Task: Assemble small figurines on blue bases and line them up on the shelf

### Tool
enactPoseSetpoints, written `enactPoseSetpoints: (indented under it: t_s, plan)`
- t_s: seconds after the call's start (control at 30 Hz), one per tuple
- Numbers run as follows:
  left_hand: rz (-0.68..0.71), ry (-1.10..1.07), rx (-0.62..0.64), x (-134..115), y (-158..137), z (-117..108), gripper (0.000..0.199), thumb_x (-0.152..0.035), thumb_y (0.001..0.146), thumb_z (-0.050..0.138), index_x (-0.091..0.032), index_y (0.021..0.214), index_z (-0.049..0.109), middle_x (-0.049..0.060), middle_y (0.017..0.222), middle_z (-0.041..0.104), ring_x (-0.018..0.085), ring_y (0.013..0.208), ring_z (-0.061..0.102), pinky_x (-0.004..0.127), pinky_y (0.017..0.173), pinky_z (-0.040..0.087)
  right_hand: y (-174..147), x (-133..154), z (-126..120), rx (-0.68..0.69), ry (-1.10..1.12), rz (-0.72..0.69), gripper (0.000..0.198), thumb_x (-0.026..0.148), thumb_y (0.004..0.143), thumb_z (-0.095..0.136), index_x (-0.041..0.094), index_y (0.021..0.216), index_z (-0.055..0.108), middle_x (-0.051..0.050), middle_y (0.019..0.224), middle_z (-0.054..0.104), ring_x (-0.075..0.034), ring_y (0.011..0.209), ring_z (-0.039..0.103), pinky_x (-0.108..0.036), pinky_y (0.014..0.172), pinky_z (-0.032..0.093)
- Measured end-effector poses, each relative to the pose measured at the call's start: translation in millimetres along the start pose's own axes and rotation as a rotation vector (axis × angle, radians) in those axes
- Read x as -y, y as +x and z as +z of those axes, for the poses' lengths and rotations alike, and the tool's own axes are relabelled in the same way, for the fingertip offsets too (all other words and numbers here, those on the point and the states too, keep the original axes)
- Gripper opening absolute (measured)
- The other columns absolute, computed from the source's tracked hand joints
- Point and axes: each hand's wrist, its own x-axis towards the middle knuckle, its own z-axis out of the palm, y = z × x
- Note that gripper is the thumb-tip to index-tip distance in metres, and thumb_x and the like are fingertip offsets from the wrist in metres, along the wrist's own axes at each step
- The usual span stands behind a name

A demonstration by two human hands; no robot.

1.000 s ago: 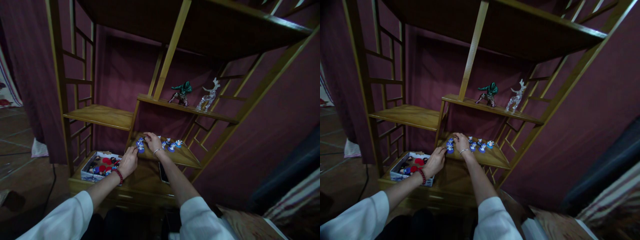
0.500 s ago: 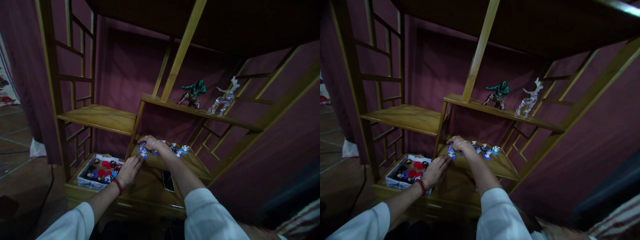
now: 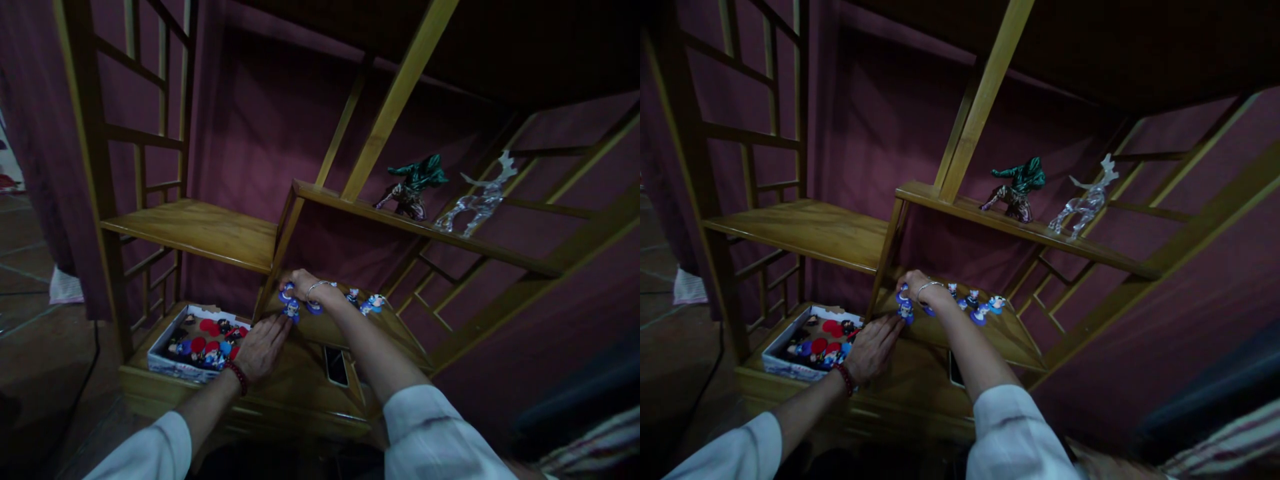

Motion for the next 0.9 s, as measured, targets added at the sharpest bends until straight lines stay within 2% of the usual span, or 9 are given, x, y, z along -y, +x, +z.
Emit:
enactPoseSetpoints:
  t_s: [0.13, 0.4, 0.6, 0.8, 0.9]
  plan:
    - [0.006, 0.022, -0.015, 0, 0, 1, 0.050, -0.018, 0.082, 0.034, -0.009, 0.131, 0.035, 0.015, 0.125, 0.048, 0.026, 0.114, 0.041, 0.038, 0.090, 0.033, 5, 0, 0, -0.009, -0.013, -0.028, 0.022, 0.013, 0.066, 0.064, 0.020, 0.086, 0.070, -0.002, 0.082, 0.068, -0.014, 0.073, 0.061, -0.017, 0.061, 0.042]
    - [0.004, 0.046, -0.010, 0, 0, 3, 0.049, -0.018, 0.083, 0.034, -0.010, 0.131, 0.035, 0.014, 0.125, 0.048, 0.026, 0.114, 0.040, 0.037, 0.089, 0.033, 12, -1, 5, -0.025, -0.028, 0.043, 0.022, 0.014, 0.065, 0.065, 0.022, 0.085, 0.070, -0.001, 0.082, 0.068, -0.015, 0.074, 0.061, -0.017, 0.061, 0.043]
    - [-0.004, 0.042, 0.003, 1, -1, 5, 0.047, -0.020, 0.084, 0.033, -0.010, 0.130, 0.037, 0.014, 0.124, 0.050, 0.025, 0.112, 0.043, 0.036, 0.088, 0.033, 13, -3, 7, -0.055, -0.009, 0.015, 0.022, 0.014, 0.066, 0.064, 0.021, 0.086, 0.069, -0.002, 0.084, 0.067, -0.015, 0.077, 0.061, -0.017, 0.062, 0.042]
    - [-0.006, 0.040, 0.001, 1, -3, 10, 0.048, -0.020, 0.084, 0.032, -0.011, 0.132, 0.034, 0.015, 0.125, 0.048, 0.026, 0.112, 0.043, 0.038, 0.089, 0.032, 14, -2, 8, 0.008, -0.025, 0.036, 0.026, 0.018, 0.063, 0.068, 0.024, 0.088, 0.069, 0.000, 0.082, 0.068, -0.014, 0.073, 0.061, -0.017, 0.061, 0.043]
    - [-0.004, 0.033, -0.005, 1, -3, 9, 0.048, -0.020, 0.084, 0.032, -0.010, 0.131, 0.035, 0.015, 0.124, 0.049, 0.026, 0.112, 0.042, 0.038, 0.088, 0.032, 13, -1, 4, 0.015, -0.017, 0.015, 0.029, 0.020, 0.062, 0.069, 0.026, 0.090, 0.068, 0.000, 0.087, 0.067, -0.015, 0.078, 0.061, -0.018, 0.065, 0.043]
